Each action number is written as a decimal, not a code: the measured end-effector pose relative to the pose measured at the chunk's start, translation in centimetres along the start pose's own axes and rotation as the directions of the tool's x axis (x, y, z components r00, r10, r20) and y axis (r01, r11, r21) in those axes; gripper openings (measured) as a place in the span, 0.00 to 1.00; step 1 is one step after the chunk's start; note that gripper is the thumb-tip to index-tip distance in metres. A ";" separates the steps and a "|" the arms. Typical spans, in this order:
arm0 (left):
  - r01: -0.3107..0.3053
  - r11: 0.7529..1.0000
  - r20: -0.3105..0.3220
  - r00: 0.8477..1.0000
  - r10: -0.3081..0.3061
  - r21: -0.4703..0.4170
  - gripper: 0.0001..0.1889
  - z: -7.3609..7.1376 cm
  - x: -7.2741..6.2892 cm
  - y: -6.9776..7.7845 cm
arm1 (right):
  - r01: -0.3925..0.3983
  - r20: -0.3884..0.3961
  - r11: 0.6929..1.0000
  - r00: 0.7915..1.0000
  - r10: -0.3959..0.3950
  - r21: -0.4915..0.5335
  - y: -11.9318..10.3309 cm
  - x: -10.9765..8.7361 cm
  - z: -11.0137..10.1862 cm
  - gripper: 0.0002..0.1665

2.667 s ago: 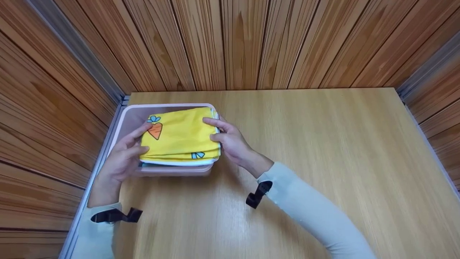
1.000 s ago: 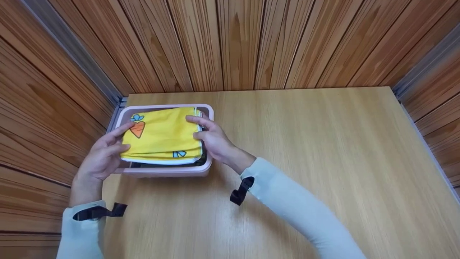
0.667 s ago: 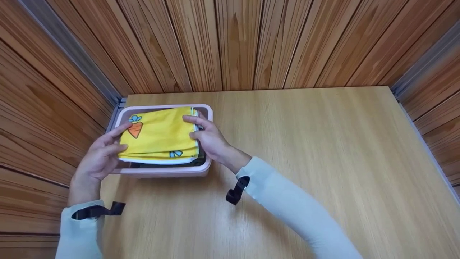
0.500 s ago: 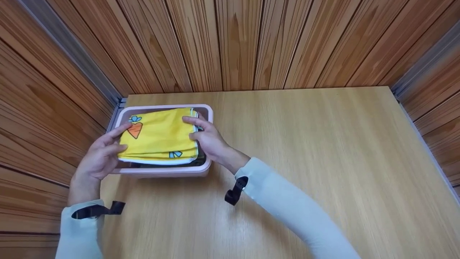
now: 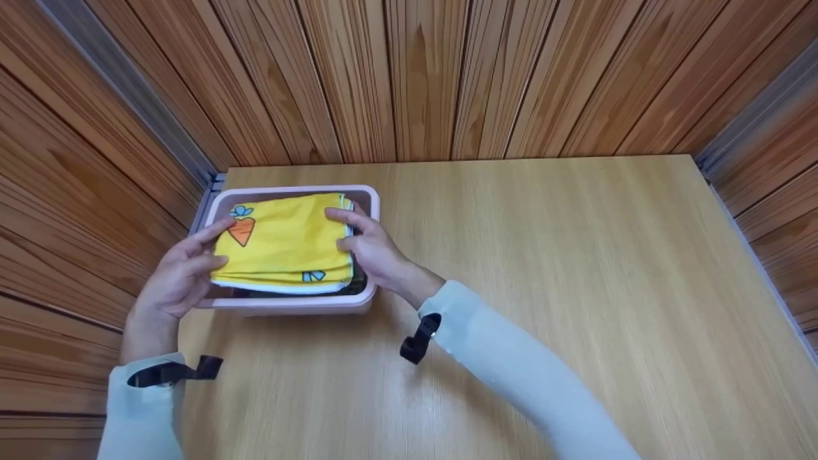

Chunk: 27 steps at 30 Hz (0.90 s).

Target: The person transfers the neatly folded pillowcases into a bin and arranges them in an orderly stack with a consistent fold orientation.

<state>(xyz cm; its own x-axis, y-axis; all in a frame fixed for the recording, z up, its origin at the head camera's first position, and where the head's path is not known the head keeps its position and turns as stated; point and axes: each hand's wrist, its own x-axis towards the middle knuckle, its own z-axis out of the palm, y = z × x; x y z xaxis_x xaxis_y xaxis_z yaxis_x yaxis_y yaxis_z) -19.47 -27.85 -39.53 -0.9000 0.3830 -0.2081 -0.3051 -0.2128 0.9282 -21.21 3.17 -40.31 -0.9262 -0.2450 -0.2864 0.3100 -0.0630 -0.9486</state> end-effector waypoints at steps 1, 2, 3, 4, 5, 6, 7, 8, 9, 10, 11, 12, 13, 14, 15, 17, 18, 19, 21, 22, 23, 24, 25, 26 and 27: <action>-0.001 1.000 -0.017 1.000 0.002 0.031 0.35 0.0 0.0 0.1 | 0.006 0.005 0.999 1.000 -0.006 -0.041 0.0 -0.1 0.1 0.33; -0.004 0.998 -0.038 0.999 0.006 0.060 0.36 -0.1 0.1 0.1 | 0.018 0.009 0.996 1.000 -0.018 -0.083 -0.1 -0.2 0.1 0.34; -0.006 0.996 -0.062 0.998 0.012 0.088 0.37 -0.1 0.1 0.1 | 0.033 0.012 0.992 0.999 -0.032 -0.125 -0.1 -0.3 0.2 0.36; -0.007 0.993 -0.090 0.996 0.017 0.120 0.38 -0.1 0.2 0.1 | 0.045 0.014 0.986 0.999 -0.043 -0.159 -0.2 -0.4 0.2 0.37; -0.004 0.989 -0.117 0.993 0.022 0.150 0.39 -0.1 0.2 0.1 | 0.055 0.017 0.982 0.998 -0.053 -0.183 -0.2 -0.5 0.2 0.39; -0.009 0.985 -0.138 0.990 0.033 0.171 0.39 -0.1 0.2 0.1 | 0.067 0.021 0.979 0.998 -0.064 -0.195 -0.2 -0.6 0.3 0.41; -0.013 0.983 -0.153 0.987 0.042 0.182 0.40 -0.1 0.2 0.1 | 0.075 0.023 0.978 0.997 -0.072 -0.195 -0.2 -0.6 0.3 0.41; -0.016 0.984 -0.161 0.986 0.045 0.180 0.40 -0.1 0.1 0.0 | 0.079 0.023 0.978 0.997 -0.076 -0.195 -0.2 -0.6 0.3 0.42; -0.017 0.983 -0.163 0.986 0.047 0.181 0.40 -0.1 0.1 0.0 | 0.078 0.023 0.978 0.997 -0.075 -0.194 -0.2 -0.7 0.3 0.42; -0.016 0.983 -0.164 0.985 0.047 0.181 0.40 0.0 0.0 0.0 | 0.076 0.024 0.978 0.997 -0.072 -0.192 -0.2 -0.7 0.2 0.42; -0.017 0.983 -0.164 0.985 0.047 0.181 0.41 0.0 0.0 0.1 | 0.072 0.025 0.978 0.997 -0.068 -0.195 -0.2 -0.7 0.2 0.42; -0.018 0.983 -0.164 0.985 0.048 0.182 0.41 0.0 -0.1 0.1 | 0.069 0.028 0.978 0.997 -0.065 -0.199 -0.2 -0.7 0.2 0.42; -0.018 0.983 -0.164 0.985 0.049 0.182 0.42 0.0 -0.1 0.0 | 0.065 0.032 0.976 0.998 -0.060 -0.206 -0.2 -0.7 0.2 0.42; -0.016 0.983 -0.167 0.985 0.047 0.182 0.42 0.0 -0.1 0.0 | 0.061 0.036 0.975 0.998 -0.055 -0.215 -0.2 -0.7 0.2 0.42; -0.014 0.983 -0.169 0.984 0.046 0.184 0.43 0.0 -0.2 0.0 | 0.059 0.042 0.973 0.998 -0.050 -0.224 -0.2 -0.8 0.2 0.42; -0.011 0.982 -0.174 0.984 0.044 0.187 0.43 0.1 -0.2 0.0 | 0.060 0.061 0.969 0.997 -0.047 -0.240 -0.2 -0.8 0.2 0.42; -0.006 0.982 -0.176 0.984 0.040 0.191 0.42 0.1 -0.2 0.0 | 0.062 0.071 0.967 0.996 -0.046 -0.248 -0.2 -0.8 0.2 0.42; -0.002 0.982 -0.177 0.984 0.037 0.191 0.42 0.1 -0.2 -0.1 | 0.066 0.078 0.964 0.996 -0.047 -0.256 -0.2 -0.8 0.1 0.42; 0.009 0.980 -0.176 0.984 0.027 0.200 0.42 0.2 -0.1 -0.1 | 0.074 0.085 0.960 0.995 -0.053 -0.268 -0.3 -0.8 0.0 0.42; 0.015 0.977 -0.175 0.984 0.022 0.211 0.41 0.2 0.0 -0.1 | 0.081 0.086 0.957 0.995 -0.060 -0.277 -0.4 -0.8 -0.1 0.42; 0.023 0.974 -0.176 0.984 0.018 0.227 0.41 0.3 0.0 -0.1 | 0.086 0.083 0.953 0.994 -0.064 -0.290 -0.4 -0.8 -0.2 0.42; 0.031 0.968 -0.177 0.984 0.014 0.249 0.41 0.4 0.0 -0.1 | 0.093 0.081 0.948 0.994 -0.071 -0.305 -0.5 -0.8 -0.3 0.42; 0.037 0.961 -0.178 0.984 0.013 0.274 0.41 0.6 0.1 0.0 | 0.099 0.077 0.942 0.994 -0.078 -0.320 -0.7 -0.8 -0.4 0.42; 0.044 0.953 -0.183 0.983 0.012 0.301 0.41 0.7 0.1 0.0 | 0.105 0.076 0.937 0.994 -0.084 -0.334 -0.8 -0.8 -0.6 0.42; 0.050 0.941 -0.187 0.982 0.014 0.334 0.41 0.9 0.2 0.1 | 0.116 0.079 0.929 0.992 -0.093 -0.353 -0.9 -0.8 -0.7 0.42</action>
<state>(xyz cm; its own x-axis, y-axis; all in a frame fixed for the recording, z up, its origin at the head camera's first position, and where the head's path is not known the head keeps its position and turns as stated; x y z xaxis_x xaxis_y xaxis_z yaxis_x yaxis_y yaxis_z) -19.38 -27.02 -39.20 -0.9466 0.2051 -0.2488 -0.2281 0.1193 0.9663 -20.91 4.14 -39.30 -0.9311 -0.3142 -0.1851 0.1053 0.2542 -0.9614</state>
